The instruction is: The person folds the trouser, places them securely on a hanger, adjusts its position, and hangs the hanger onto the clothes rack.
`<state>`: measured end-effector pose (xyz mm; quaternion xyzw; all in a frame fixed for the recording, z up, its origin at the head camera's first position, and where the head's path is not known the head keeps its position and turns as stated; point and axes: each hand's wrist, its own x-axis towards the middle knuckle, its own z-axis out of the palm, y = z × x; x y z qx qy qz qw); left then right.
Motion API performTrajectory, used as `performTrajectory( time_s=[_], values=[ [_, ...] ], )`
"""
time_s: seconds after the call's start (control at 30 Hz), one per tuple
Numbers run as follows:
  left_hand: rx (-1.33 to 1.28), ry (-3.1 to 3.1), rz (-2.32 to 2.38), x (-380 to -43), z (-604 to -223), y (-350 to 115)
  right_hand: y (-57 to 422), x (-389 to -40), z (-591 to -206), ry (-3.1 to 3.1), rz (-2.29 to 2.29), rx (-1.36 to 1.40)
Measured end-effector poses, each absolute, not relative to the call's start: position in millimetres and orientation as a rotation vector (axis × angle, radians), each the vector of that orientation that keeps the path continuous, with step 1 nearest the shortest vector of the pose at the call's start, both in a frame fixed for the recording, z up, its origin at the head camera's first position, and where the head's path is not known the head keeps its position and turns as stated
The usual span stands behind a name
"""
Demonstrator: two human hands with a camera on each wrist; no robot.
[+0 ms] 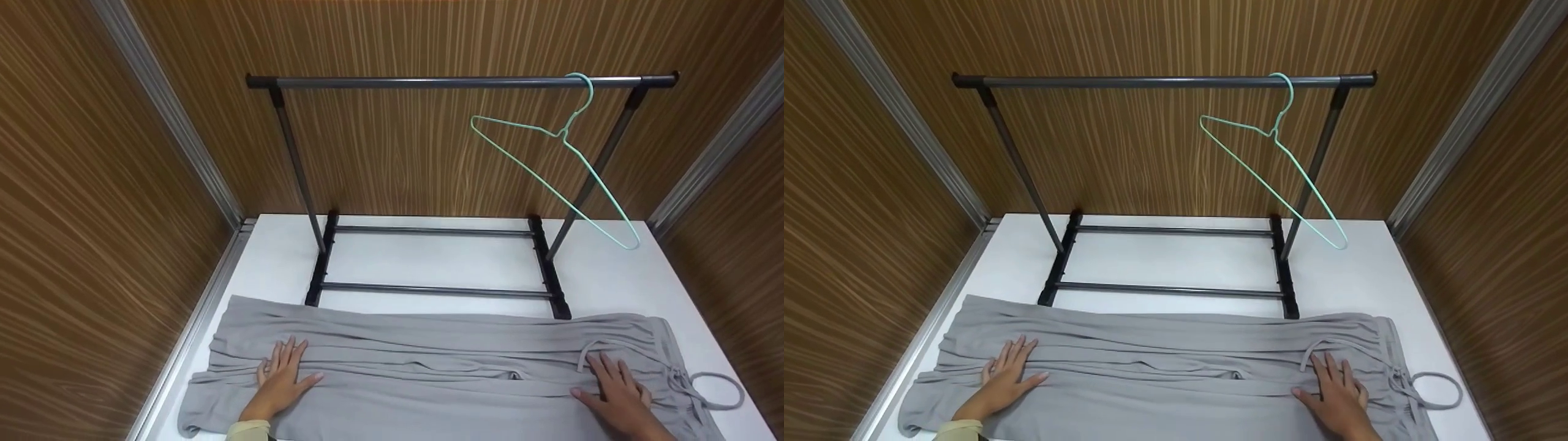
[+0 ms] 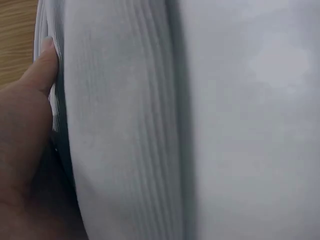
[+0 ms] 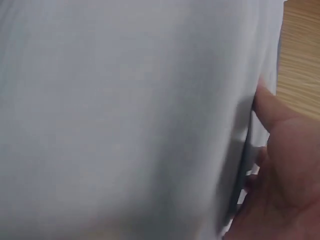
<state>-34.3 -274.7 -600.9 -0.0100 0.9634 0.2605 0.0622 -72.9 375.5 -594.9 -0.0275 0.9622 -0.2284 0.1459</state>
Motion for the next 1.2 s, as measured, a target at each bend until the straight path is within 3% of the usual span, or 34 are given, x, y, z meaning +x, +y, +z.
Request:
performTrajectory(
  time_s=[0.47,0.83,1.2],
  values=[
    [-0.035,2.984,0.683,-74.7,-595.6,-276.7,381.1,-119.9,-592.2,2.877,-0.788,-0.209],
    [0.051,2.919,0.702,-78.9,-574.7,-267.8,398.5,-126.2,-564.3,2.806,-0.801,-0.248],
    [0.098,2.904,0.580,-92.4,-573.9,-281.6,448.4,-115.6,-557.4,2.790,-0.828,0.222]
  ],
)
